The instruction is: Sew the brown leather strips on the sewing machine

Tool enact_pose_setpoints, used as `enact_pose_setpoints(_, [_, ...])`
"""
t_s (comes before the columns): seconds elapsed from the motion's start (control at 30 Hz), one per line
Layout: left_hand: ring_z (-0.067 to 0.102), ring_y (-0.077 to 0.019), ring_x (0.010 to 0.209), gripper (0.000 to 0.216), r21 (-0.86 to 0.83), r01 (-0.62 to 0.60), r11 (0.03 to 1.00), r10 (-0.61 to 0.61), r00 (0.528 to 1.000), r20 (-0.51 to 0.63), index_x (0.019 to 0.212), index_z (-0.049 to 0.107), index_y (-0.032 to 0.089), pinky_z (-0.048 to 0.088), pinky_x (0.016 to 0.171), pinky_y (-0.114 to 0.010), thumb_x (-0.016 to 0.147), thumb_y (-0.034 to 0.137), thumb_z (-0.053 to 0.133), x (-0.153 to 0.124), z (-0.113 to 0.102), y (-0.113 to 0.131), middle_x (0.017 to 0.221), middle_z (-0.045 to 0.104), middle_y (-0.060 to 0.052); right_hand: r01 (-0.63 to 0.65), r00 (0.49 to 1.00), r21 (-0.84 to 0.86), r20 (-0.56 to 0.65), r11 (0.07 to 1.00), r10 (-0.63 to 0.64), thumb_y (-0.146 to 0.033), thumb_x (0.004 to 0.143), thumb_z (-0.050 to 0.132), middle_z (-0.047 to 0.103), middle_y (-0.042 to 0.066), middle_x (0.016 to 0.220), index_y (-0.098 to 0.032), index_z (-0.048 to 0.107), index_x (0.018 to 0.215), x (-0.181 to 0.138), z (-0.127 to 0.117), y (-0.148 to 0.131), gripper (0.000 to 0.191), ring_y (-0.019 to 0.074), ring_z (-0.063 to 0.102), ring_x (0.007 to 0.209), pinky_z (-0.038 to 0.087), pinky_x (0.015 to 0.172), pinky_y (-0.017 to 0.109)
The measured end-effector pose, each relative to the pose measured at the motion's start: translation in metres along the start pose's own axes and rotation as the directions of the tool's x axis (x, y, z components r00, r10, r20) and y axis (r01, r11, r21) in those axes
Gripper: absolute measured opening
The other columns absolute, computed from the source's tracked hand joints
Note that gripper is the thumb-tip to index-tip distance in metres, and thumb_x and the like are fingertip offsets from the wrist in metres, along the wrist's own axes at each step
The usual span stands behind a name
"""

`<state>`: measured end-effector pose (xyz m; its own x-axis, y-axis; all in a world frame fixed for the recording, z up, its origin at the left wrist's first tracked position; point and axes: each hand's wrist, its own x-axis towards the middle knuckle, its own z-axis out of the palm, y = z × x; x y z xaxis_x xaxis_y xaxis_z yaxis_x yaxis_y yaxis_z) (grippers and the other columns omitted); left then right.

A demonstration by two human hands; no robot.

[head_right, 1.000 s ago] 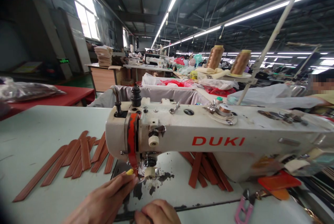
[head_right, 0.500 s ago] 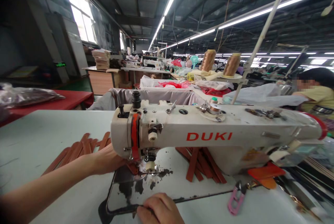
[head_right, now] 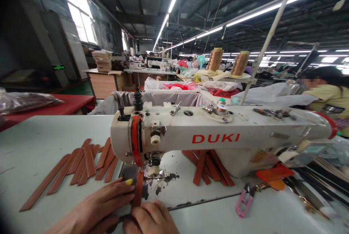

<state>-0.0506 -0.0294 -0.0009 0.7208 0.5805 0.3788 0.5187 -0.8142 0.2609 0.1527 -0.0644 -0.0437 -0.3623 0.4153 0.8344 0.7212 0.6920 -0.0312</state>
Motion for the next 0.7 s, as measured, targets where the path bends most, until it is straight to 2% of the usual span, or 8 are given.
enact_pose_setpoints(0.03, [0.06,-0.0202,0.121,0.042,0.033,-0.025,0.999,0.026,0.999,-0.035,0.134,0.053,0.026,0.044,0.108,-0.029,0.093,0.022,0.058,-0.004,0.003,0.001,0.132,0.063,-0.003,0.002,1.0,-0.015,0.02,1.0,-0.001,-0.028,0.106,0.033,0.075,-0.009,0.082,-0.027,0.068,0.084,-0.001,-0.003,0.004,0.041,0.0111,0.069,0.07,0.057,0.073,0.022])
enact_pose_setpoints(0.13, [0.061,-0.0179,0.12,0.043,0.082,0.014,0.997,-0.005,0.995,-0.103,0.138,0.05,0.021,0.043,0.106,-0.024,0.095,0.023,0.056,-0.003,0.014,0.009,0.134,0.061,-0.004,0.049,0.991,-0.049,0.13,0.998,-0.043,-0.029,0.1,0.045,0.076,-0.002,0.101,-0.023,0.069,0.103,-0.013,-0.006,0.016,0.025,0.0147,0.07,0.088,0.056,0.084,0.023])
enact_pose_setpoints(0.27, [0.059,-0.016,0.122,0.04,0.118,-0.072,0.99,0.089,0.984,-0.151,0.136,0.051,0.019,0.04,0.107,-0.022,0.097,0.015,0.046,0.011,0.019,0.017,0.13,0.065,-0.005,0.157,0.959,-0.047,0.246,0.986,-0.141,-0.032,0.093,0.053,0.074,0.007,0.111,-0.015,0.065,0.116,-0.02,-0.003,0.022,0.032,0.0205,0.068,0.102,0.056,0.088,0.027])
enact_pose_setpoints(0.37, [0.061,-0.0159,0.119,0.035,0.172,-0.093,0.981,0.126,0.974,-0.187,0.129,0.056,0.016,0.039,0.108,-0.022,0.096,0.016,0.045,0.017,0.015,0.019,0.124,0.068,-0.006,0.174,0.941,0.002,0.294,0.985,-0.166,-0.018,0.09,0.052,0.073,0.005,0.115,-0.016,0.062,0.121,-0.008,-0.02,0.025,0.033,0.0179,0.068,0.104,0.055,0.091,0.027])
enact_pose_setpoints(0.43, [0.063,-0.0165,0.117,0.034,0.194,-0.097,0.976,0.134,0.973,-0.188,0.126,0.058,0.015,0.041,0.106,-0.022,0.096,0.016,0.043,0.019,0.013,0.02,0.123,0.068,-0.008,0.091,0.938,0.021,0.334,0.996,-0.092,-0.006,0.086,0.046,0.071,0.003,0.118,-0.019,0.061,0.123,0.004,-0.043,0.034,0.042,0.0162,0.067,0.106,0.054,0.095,0.029])
enact_pose_setpoints(0.53, [0.062,-0.0176,0.117,0.036,0.201,-0.088,0.976,0.124,0.977,-0.176,0.123,0.061,0.015,0.044,0.104,-0.022,0.093,0.015,0.04,0.02,0.011,0.022,0.121,0.068,-0.009,-0.159,0.89,-0.067,0.422,0.985,0.173,0.0,0.079,0.041,0.068,0.006,0.119,-0.022,0.063,0.12,0.017,-0.082,0.064,0.052,0.0193,0.064,0.107,0.055,0.092,0.034])
enact_pose_setpoints(0.63, [0.06,-0.0185,0.12,0.038,0.215,-0.059,0.975,0.098,0.98,-0.172,0.124,0.06,0.015,0.043,0.105,-0.024,0.092,0.014,0.041,0.019,0.013,0.021,0.123,0.067,-0.008,-0.183,0.805,-0.234,0.522,0.955,0.282,0.001,0.076,0.042,0.066,0.011,0.119,-0.02,0.067,0.116,0.02,-0.107,0.104,0.051,0.0275,0.061,0.111,0.052,0.096,0.049])
enact_pose_setpoints(0.7, [0.057,-0.0193,0.124,0.04,0.231,-0.031,0.972,0.07,0.984,-0.163,0.129,0.057,0.017,0.04,0.108,-0.026,0.092,0.014,0.043,0.015,0.015,0.02,0.128,0.064,-0.006,-0.168,0.719,-0.321,0.608,0.932,0.339,0.003,0.073,0.043,0.063,0.014,0.125,-0.017,0.067,0.118,0.022,-0.113,0.126,0.055,0.0317,0.059,0.114,0.049,0.097,0.055])
